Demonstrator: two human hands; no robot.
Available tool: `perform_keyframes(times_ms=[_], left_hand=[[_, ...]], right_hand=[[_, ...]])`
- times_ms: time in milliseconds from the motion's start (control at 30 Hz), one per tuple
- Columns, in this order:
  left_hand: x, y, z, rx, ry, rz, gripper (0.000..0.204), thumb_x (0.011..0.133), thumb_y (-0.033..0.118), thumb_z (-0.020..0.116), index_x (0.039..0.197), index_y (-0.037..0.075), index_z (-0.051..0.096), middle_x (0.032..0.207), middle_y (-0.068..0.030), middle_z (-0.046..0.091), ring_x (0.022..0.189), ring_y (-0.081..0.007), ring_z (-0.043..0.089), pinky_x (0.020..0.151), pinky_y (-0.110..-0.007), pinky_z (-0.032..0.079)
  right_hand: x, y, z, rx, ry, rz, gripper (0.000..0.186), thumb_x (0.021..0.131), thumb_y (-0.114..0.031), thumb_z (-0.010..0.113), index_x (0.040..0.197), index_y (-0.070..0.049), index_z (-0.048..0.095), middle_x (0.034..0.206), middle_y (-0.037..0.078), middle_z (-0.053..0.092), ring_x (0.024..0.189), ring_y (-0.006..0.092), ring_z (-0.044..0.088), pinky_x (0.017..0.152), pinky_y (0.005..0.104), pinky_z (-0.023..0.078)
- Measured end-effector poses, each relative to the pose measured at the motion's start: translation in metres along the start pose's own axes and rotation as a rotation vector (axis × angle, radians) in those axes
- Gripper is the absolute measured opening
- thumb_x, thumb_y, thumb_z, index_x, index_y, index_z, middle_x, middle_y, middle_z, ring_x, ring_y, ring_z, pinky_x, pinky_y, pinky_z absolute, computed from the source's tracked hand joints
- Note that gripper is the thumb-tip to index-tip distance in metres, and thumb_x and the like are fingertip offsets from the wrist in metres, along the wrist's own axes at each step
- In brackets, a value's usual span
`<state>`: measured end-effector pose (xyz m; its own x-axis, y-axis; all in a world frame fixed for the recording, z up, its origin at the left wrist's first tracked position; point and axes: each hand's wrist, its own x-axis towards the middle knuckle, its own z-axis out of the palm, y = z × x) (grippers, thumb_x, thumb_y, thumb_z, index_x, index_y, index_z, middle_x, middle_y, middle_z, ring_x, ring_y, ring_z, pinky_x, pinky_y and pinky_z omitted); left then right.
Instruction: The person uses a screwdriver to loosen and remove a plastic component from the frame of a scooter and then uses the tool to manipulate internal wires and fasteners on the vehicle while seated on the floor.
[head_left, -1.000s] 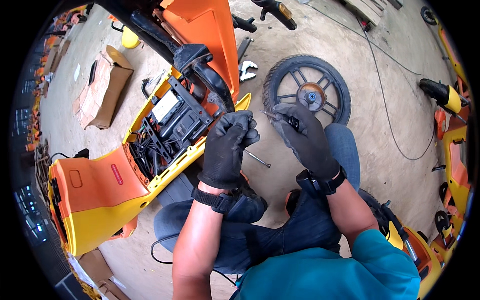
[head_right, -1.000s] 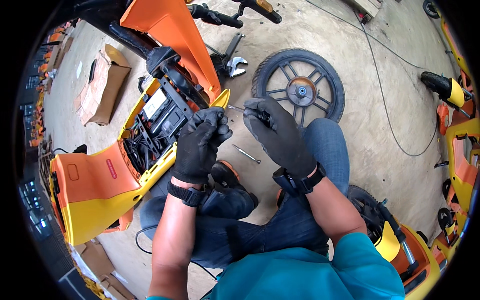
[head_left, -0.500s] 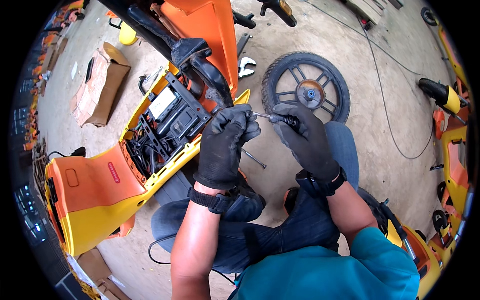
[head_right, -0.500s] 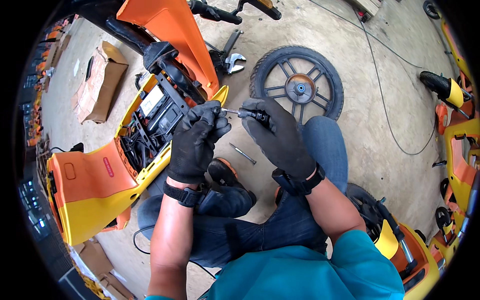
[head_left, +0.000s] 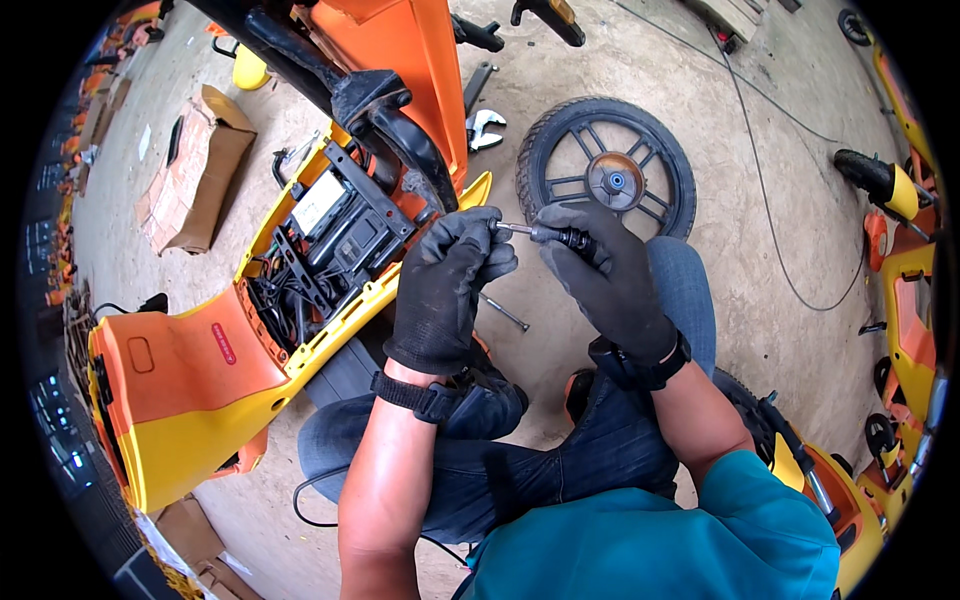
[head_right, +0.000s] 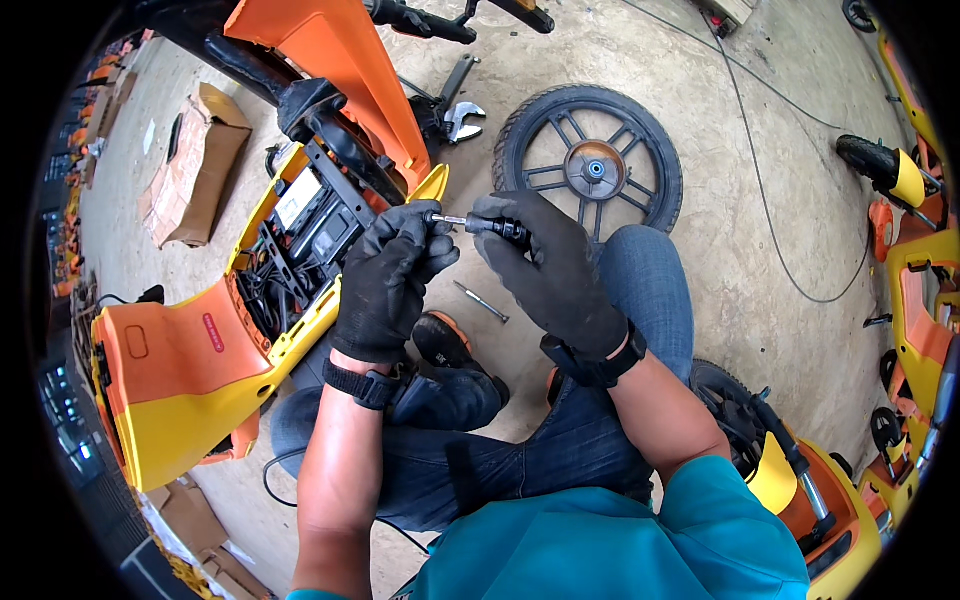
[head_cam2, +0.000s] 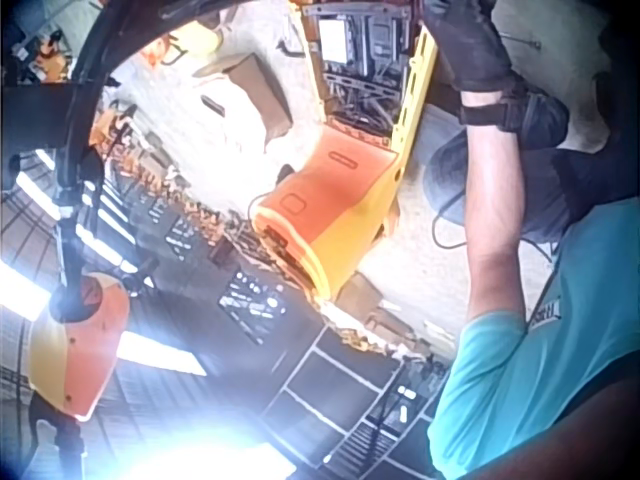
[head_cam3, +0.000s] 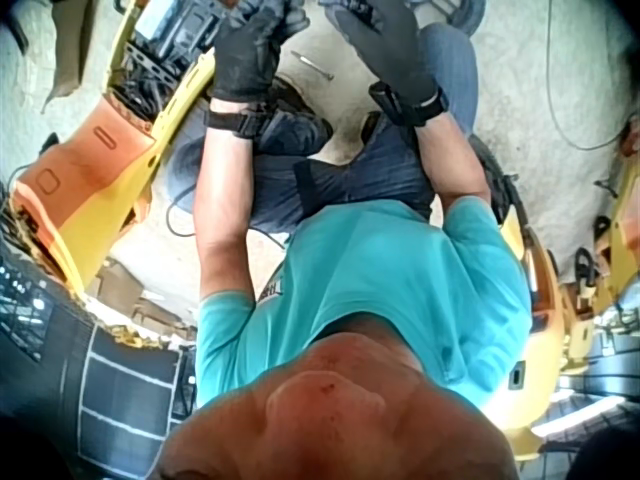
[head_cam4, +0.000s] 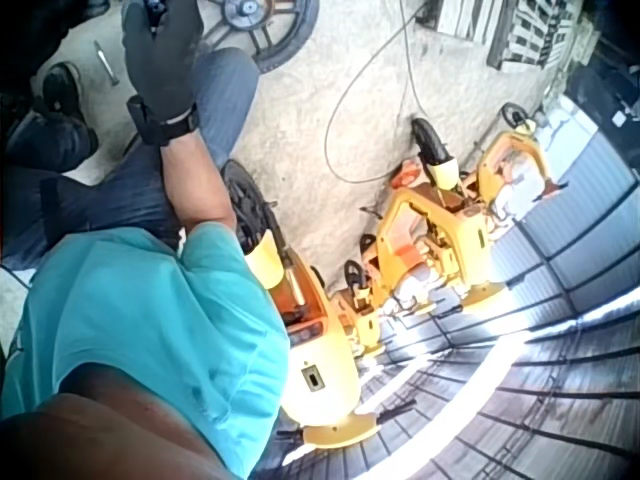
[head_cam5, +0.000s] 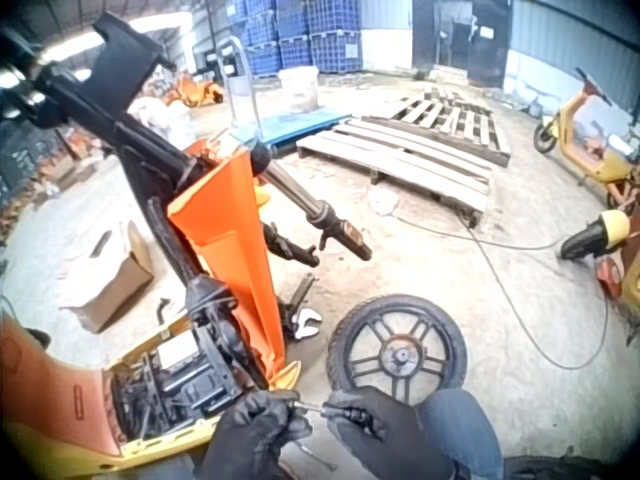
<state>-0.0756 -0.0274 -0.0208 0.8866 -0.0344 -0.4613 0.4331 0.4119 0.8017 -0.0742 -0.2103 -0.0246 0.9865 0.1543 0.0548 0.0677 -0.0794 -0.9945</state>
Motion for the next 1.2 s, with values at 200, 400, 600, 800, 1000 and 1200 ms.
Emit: perform_keyframes(times_ms=[200,400,600,800,1000,1200], left_hand=[[0.000,-0.001,0.000,0.019,-0.003,0.001,0.026,0.096,0.012,0.055,0.116,-0.004,0.058,0.091,-0.0082,0.063,0.080,-0.0161,0.064,0.078,-0.031,0.057],[-0.001,0.001,0.002,0.078,0.010,-0.002,0.025,0.096,0.013,0.056,0.115,-0.003,0.061,0.089,-0.0073,0.063,0.079,-0.0144,0.063,0.075,-0.028,0.056],[-0.001,0.001,0.003,0.124,0.039,-0.018,0.023,0.095,0.011,0.057,0.112,-0.004,0.062,0.088,-0.0071,0.064,0.076,-0.0139,0.062,0.075,-0.027,0.055],[-0.002,0.002,0.002,0.190,0.024,0.016,0.020,0.094,0.012,0.059,0.105,-0.003,0.063,0.086,-0.0069,0.064,0.075,-0.0143,0.062,0.072,-0.026,0.053],[-0.001,-0.002,0.009,0.144,0.103,0.008,0.020,0.094,0.015,0.059,0.104,-0.001,0.063,0.083,-0.0059,0.065,0.073,-0.0137,0.062,0.071,-0.026,0.052],[0.002,-0.009,0.001,0.170,0.103,0.032,0.022,0.092,0.016,0.063,0.104,-0.002,0.063,0.087,-0.0054,0.065,0.073,-0.0132,0.062,0.072,-0.026,0.052]], right_hand=[[0.000,0.001,-0.001,-0.029,-0.002,-0.049,0.026,0.085,-0.001,0.063,0.111,0.000,0.060,0.094,0.009,0.063,0.073,0.0100,0.061,0.065,0.0241,0.050],[0.001,0.005,-0.006,-0.108,-0.022,-0.104,0.025,0.084,0.000,0.063,0.109,0.000,0.062,0.094,0.009,0.063,0.073,0.0111,0.062,0.065,0.0246,0.050],[0.001,-0.001,-0.010,-0.137,-0.047,-0.087,0.023,0.084,-0.002,0.063,0.106,0.000,0.063,0.093,0.010,0.064,0.072,0.0123,0.062,0.066,0.0265,0.051],[-0.001,0.000,-0.010,-0.062,-0.092,0.018,0.023,0.086,-0.003,0.061,0.109,0.001,0.061,0.092,0.010,0.065,0.074,0.0123,0.062,0.068,0.0274,0.051],[-0.003,0.012,-0.002,0.168,-0.130,0.241,0.020,0.091,-0.011,0.058,0.107,0.001,0.058,0.091,0.008,0.064,0.077,0.0097,0.059,0.070,0.0267,0.049],[-0.004,0.034,0.012,0.242,-0.129,0.173,0.022,0.092,-0.015,0.059,0.107,0.000,0.057,0.085,0.004,0.059,0.070,0.0069,0.053,0.063,0.0246,0.045]])
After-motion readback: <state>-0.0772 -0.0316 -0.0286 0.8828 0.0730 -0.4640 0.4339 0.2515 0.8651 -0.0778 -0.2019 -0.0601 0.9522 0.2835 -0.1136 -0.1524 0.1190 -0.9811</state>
